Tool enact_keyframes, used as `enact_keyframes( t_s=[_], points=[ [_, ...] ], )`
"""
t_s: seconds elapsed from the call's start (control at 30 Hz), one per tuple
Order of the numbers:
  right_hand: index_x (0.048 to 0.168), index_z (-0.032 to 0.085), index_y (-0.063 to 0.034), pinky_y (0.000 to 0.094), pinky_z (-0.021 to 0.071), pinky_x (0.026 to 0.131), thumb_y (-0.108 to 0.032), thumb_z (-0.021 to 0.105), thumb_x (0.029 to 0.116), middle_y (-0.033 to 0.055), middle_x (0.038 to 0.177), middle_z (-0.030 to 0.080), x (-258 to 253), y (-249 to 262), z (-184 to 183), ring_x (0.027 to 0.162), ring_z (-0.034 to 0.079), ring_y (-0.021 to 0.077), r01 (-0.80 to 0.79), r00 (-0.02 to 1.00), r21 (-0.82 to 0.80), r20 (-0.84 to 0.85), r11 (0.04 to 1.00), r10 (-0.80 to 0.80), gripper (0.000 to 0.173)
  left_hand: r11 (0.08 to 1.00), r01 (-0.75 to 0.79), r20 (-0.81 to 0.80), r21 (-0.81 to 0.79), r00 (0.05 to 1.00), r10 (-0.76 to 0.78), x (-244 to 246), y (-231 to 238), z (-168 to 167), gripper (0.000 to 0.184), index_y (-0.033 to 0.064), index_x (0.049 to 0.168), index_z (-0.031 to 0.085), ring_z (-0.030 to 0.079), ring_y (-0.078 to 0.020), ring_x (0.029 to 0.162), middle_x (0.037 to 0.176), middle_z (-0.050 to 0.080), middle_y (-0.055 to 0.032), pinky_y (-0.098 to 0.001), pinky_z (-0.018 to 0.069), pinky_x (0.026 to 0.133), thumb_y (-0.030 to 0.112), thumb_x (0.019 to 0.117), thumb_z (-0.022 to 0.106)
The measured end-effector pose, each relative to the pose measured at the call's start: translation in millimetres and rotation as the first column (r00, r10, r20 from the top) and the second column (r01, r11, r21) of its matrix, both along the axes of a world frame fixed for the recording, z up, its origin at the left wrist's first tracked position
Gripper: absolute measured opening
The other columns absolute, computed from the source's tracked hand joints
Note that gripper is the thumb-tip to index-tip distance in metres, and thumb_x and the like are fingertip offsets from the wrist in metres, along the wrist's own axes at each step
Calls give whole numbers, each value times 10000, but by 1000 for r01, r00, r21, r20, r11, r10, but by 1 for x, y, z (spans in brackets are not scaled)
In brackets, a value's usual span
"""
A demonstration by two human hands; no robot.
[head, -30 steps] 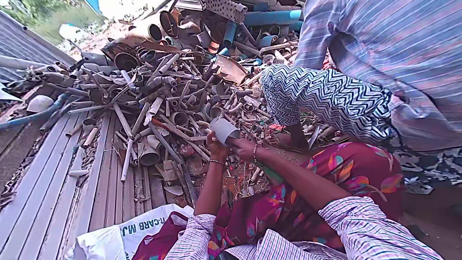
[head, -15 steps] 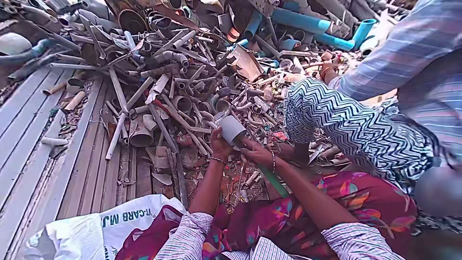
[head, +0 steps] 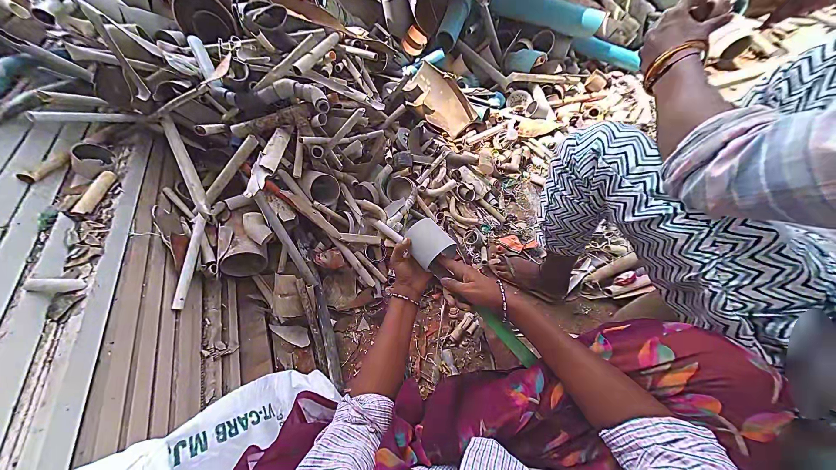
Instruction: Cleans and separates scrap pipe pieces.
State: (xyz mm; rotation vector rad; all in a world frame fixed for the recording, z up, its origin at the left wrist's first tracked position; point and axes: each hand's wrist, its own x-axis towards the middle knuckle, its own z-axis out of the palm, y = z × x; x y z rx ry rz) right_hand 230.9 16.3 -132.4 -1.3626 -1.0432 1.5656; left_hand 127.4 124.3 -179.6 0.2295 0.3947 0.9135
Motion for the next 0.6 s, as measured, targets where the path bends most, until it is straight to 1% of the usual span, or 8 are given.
enact_keyframes(
  t_s=[0.23, 0.33, 0.4, 0.43, 0.47, 0.5, 0.53, 0.6],
  points=[
    [1498, 301, -66, 129, 409, 444, -40, 334, 1081, -68, 629, 493, 0, 6, -10, 447, 452, -10, 35, 992, -58, -118, 998, -41, 419, 1000, -6, 55, -6, 998, 7, 4, 9, -16, 214, 134, 1000, 617, 719, -176, 808, 885, 713, -53, -373, 615, 684, 208, 813, 691],
    [1529, 252, -137, 137, 426, 432, -62, 328, 1085, -69, 649, 492, -3, 6, -12, 450, 462, -1, 68, 962, -116, -255, 991, -96, 456, 1000, -13, -6, -15, 1000, 13, 3, 9, -11, 135, 137, 1016, 585, 701, -161, 820, 896, 697, -42, -364, 603, 701, 221, 933, 519],
    [1588, 183, -83, 149, 431, 438, -59, 334, 1091, -47, 662, 489, -6, 8, -11, 450, 465, 13, 67, 997, -105, -36, 992, -71, 520, 1000, -10, -17, -28, 1000, 9, 2, 10, -11, 161, 142, 998, 595, 703, -153, 815, 886, 701, -37, -354, 604, 700, 218, 953, 460],
    [1605, 186, -34, 180, 440, 474, -61, 349, 1095, 0, 702, 499, -7, 11, -8, 478, 474, 50, 32, 969, -105, 249, 994, -5, 536, 999, -3, -13, -37, 1000, 3, 2, 10, -13, 151, 142, 994, 600, 706, -160, 811, 882, 703, -43, -356, 604, 690, 217, 935, 484],
    [1612, 231, -36, 268, 484, 582, -72, 382, 1090, 90, 790, 577, -9, 16, -3, 580, 547, 151, -16, 826, -163, 555, 986, 105, 544, 999, 6, -15, -42, 1000, -7, 1, 11, -15, 142, 140, 995, 596, 705, -170, 805, 884, 701, -52, -363, 601, 679, 219, 917, 507],
    [1627, 250, -80, 436, 526, 829, -70, 430, 1074, 227, 1014, 671, -12, 22, 5, 860, 666, 324, -34, 657, -275, 719, 961, 228, 582, 999, 13, -10, -45, 1000, -14, 0, 12, -19, 151, 131, 1011, 592, 703, -187, 815, 902, 699, -68, -376, 598, 684, 220, 900, 540],
    [1644, 227, -130, 542, 475, 986, -68, 471, 1056, 299, 1180, 659, -16, 26, 8, 1089, 657, 430, -28, 565, -356, 765, 934, 308, 639, 999, 18, -7, -49, 1000, -18, 0, 12, -22, 174, 123, 1027, 594, 703, -201, 828, 920, 699, -82, -388, 600, 692, 223, 888, 565],
    [1628, 269, -120, 509, 500, 938, -75, 457, 1069, 280, 1128, 665, -16, 25, 7, 1009, 669, 392, -50, 588, -344, 749, 938, 306, 592, 999, 17, -2, -47, 1000, -17, -1, 11, -24, 183, 122, 1037, 594, 704, -204, 835, 928, 700, -83, -392, 601, 694, 230, 891, 571]
  ],
)
